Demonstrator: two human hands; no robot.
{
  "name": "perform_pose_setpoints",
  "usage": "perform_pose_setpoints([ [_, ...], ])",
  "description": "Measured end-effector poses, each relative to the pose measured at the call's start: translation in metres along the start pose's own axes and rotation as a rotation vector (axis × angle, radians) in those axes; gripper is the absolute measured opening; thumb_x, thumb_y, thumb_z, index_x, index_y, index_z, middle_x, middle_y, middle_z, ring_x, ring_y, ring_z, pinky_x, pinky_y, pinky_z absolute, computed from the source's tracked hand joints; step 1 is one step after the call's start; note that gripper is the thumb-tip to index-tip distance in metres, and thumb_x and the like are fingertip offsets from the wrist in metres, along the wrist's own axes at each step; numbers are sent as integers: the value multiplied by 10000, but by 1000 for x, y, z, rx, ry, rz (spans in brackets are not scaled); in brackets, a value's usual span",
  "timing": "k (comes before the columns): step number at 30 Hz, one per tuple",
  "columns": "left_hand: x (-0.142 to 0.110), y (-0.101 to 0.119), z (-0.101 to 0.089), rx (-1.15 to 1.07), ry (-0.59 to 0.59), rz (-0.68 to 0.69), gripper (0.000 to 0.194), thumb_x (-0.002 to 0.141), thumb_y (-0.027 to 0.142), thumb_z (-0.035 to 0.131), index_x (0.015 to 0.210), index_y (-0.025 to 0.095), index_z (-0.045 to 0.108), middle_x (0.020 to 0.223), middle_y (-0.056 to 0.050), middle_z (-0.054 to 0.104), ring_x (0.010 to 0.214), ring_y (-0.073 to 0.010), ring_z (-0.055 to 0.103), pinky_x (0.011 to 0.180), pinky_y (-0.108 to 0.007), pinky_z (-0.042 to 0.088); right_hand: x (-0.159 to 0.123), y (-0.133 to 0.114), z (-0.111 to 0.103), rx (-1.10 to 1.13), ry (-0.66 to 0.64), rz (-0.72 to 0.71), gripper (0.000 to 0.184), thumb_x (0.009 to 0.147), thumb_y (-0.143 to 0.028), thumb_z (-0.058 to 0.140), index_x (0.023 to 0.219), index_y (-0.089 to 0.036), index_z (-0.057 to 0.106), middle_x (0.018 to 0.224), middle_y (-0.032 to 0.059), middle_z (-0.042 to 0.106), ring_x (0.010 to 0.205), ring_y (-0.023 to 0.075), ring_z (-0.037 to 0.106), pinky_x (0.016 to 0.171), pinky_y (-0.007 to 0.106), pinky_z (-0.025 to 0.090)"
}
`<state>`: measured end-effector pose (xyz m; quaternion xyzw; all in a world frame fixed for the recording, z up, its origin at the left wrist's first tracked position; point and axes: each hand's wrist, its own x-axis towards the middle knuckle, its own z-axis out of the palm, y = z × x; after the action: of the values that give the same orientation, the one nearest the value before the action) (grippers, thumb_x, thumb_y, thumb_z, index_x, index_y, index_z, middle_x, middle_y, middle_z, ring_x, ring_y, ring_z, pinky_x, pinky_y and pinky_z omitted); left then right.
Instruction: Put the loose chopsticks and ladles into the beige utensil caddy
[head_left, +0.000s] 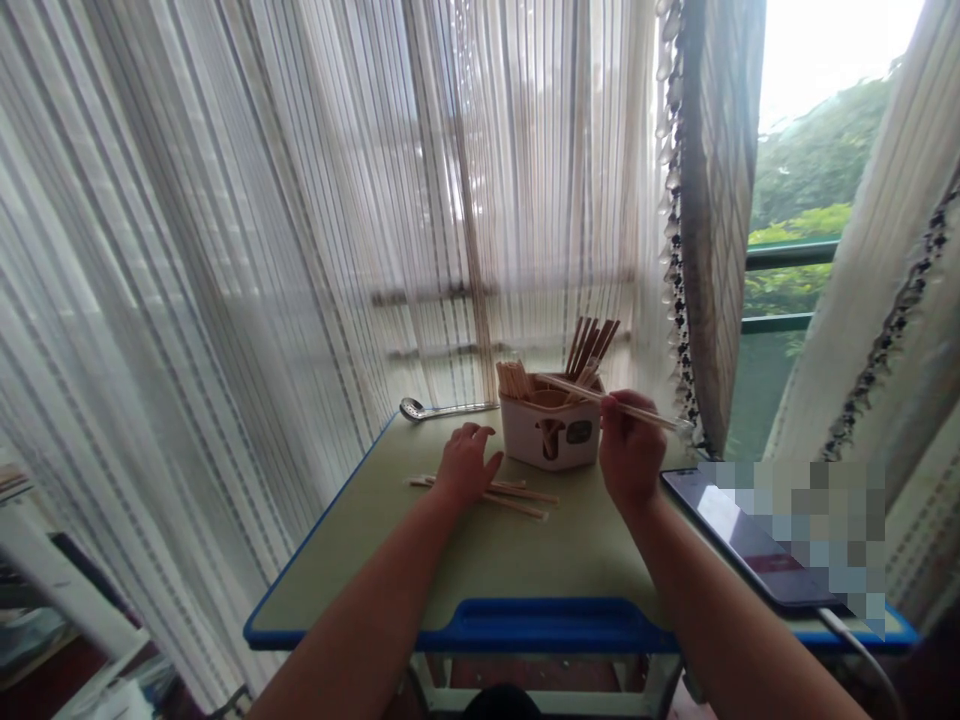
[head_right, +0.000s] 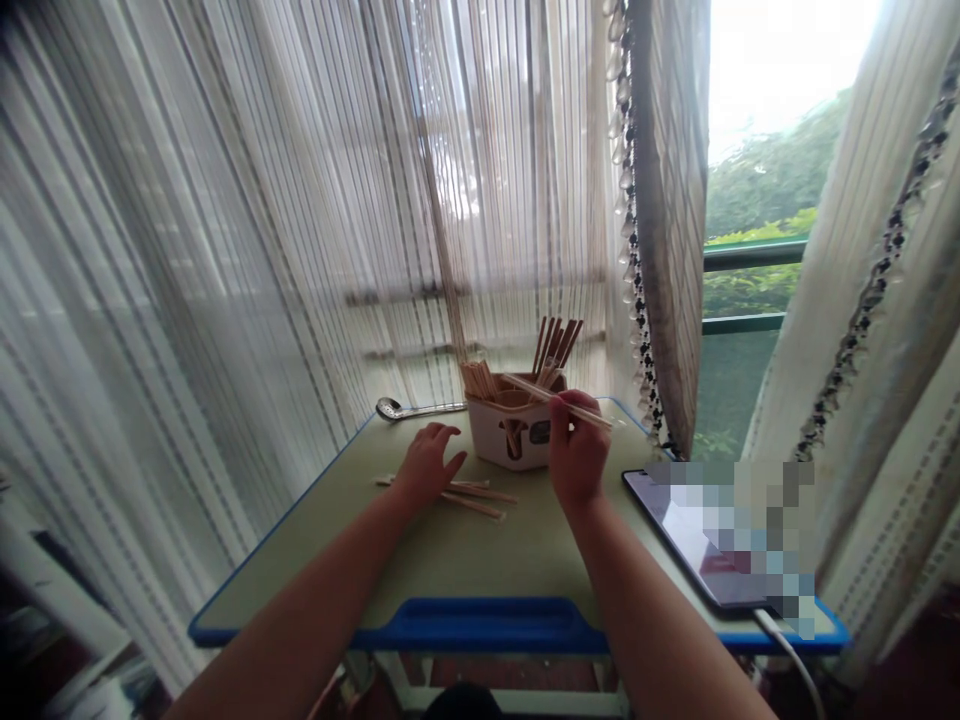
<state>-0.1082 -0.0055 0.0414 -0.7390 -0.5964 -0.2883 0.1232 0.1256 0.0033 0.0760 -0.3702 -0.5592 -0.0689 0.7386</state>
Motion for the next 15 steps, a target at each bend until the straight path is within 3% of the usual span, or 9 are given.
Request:
perform_pose_setpoints([
  [6, 0, -2, 2, -5, 8, -16, 396, 828, 336, 579, 1187, 179, 529, 1180, -123, 505, 1090, -260, 493, 956, -411, 414, 1, 4, 4, -12, -31, 6, 243, 855, -406, 576, 936, -179, 549, 894, 61, 639, 662, 143, 586, 646, 284, 469],
  [15, -1, -1, 1, 7, -29, 14, 333, 832, 325, 579, 1135, 186, 577, 1130, -112, 548, 1053, -258, 513, 933, -406, 433, 1, 5, 6, 8, -62, 12, 265, 885, -396, 520, 1019, -176, 585, 886, 69, 666, 675, 156, 597, 660, 303, 486],
])
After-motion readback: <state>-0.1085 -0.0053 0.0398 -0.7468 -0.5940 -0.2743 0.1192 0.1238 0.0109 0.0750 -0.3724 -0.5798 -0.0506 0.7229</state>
